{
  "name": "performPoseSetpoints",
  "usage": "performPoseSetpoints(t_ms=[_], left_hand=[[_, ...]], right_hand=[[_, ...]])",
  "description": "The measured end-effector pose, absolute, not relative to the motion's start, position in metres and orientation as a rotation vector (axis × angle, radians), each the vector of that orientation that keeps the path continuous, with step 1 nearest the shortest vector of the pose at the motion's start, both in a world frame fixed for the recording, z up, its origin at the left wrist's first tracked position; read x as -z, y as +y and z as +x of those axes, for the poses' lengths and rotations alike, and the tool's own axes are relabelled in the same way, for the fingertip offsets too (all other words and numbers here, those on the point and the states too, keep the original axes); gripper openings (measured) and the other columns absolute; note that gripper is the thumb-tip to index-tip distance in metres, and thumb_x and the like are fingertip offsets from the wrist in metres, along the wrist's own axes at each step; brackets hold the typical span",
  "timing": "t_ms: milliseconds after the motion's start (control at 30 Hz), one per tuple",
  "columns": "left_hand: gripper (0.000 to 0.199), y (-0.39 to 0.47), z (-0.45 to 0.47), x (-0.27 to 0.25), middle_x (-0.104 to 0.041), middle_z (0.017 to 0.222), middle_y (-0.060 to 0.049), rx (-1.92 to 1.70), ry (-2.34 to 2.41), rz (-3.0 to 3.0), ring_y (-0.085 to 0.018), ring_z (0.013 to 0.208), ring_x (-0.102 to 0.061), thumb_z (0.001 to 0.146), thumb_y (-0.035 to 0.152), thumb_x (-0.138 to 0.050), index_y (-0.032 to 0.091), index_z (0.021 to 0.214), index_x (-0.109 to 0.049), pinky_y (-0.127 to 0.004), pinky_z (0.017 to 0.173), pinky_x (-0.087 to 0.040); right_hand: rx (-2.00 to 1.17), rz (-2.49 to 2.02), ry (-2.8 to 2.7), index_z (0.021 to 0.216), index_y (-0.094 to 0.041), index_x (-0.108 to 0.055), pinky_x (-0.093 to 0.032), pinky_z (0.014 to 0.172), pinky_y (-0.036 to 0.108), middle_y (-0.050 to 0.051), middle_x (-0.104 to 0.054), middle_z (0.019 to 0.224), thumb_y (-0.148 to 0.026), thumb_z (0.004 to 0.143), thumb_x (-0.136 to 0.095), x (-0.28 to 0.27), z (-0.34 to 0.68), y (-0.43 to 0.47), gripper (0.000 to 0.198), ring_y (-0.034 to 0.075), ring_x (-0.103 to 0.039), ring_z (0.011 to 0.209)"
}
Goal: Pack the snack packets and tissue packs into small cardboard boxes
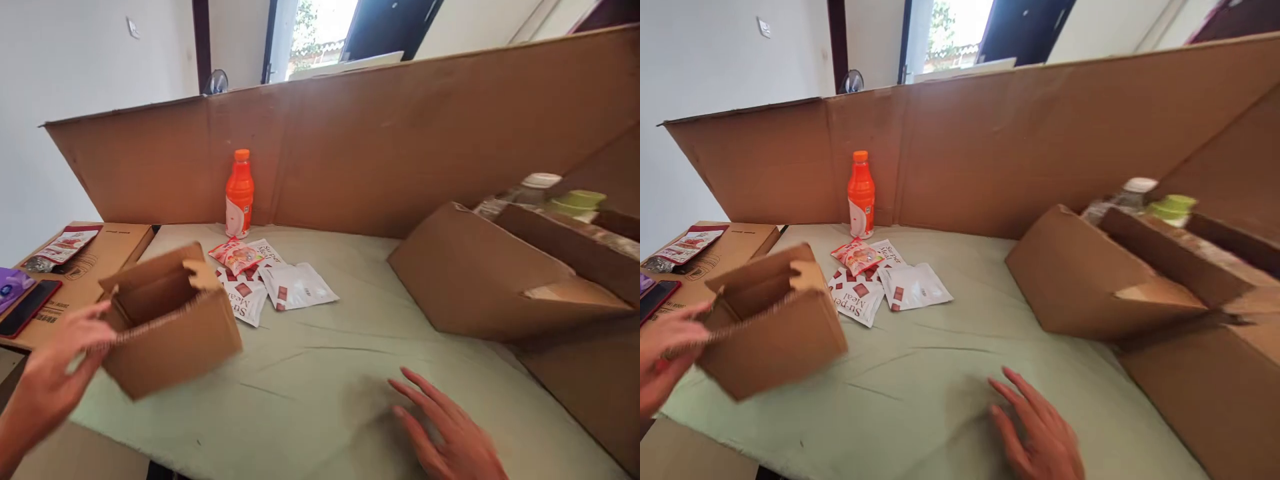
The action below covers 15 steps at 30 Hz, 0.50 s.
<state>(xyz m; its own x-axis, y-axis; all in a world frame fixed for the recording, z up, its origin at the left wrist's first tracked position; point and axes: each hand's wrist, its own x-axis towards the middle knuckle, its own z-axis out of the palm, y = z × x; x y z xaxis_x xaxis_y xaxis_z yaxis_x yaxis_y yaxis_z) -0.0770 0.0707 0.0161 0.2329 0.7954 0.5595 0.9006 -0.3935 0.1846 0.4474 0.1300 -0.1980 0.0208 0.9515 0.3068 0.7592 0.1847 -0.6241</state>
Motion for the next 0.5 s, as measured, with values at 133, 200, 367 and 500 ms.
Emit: performPoseSetpoints(t_ms=[133,200,367,500], left_hand=[[0.038,0.02,-0.019,0.002,-0.077,0.096,-0.004,0.903,-1.332,-2.68,-0.023,0.124,-0.066,0.088,-0.002,-0.053,0.023,0.111,-0.069,-0.031,0.096,-0.06],[0.04,0.02,0.015,0.014,-0.075,0.094,-0.007,0.939,-1.311,-2.69,-0.024,0.128,-0.064,0.086,-0.006,-0.05,0.02,0.11,-0.068,-0.033,0.099,-0.06],[0.04,0.043,0.072,0.036,-0.073,0.096,-0.009,1.051,-1.177,-2.517,-0.026,0.13,-0.059,0.084,-0.008,-0.047,0.016,0.107,-0.069,-0.044,0.112,-0.048],[0.034,0.053,0.071,0.04,-0.073,0.105,-0.011,1.057,-1.218,-2.359,-0.03,0.127,-0.059,0.084,0.002,-0.053,0.016,0.109,-0.071,-0.051,0.113,-0.041]], right_hand=[[-1.014,-1.293,-1.585,0.134,-0.033,-0.068,-0.056,0.103,0.05,0.009,-0.062,0.147,-0.063,0.096,-0.052,0.143,0.385,0.121,0.051,0.033,-0.065,0.126],[-1.269,-1.085,-1.524,0.138,-0.031,-0.065,-0.054,0.106,0.049,0.009,-0.063,0.146,-0.067,0.098,-0.045,0.128,0.363,0.118,0.058,0.032,-0.063,0.129],[-1.321,-1.073,-1.414,0.144,-0.028,-0.061,-0.047,0.113,0.049,0.011,-0.059,0.151,-0.073,0.095,-0.044,0.121,0.355,0.119,0.068,0.034,-0.056,0.136],[-1.257,-1.127,-1.487,0.137,-0.028,-0.067,-0.051,0.109,0.049,0.011,-0.065,0.143,-0.075,0.096,-0.039,0.12,0.375,0.118,0.068,0.033,-0.062,0.13]])
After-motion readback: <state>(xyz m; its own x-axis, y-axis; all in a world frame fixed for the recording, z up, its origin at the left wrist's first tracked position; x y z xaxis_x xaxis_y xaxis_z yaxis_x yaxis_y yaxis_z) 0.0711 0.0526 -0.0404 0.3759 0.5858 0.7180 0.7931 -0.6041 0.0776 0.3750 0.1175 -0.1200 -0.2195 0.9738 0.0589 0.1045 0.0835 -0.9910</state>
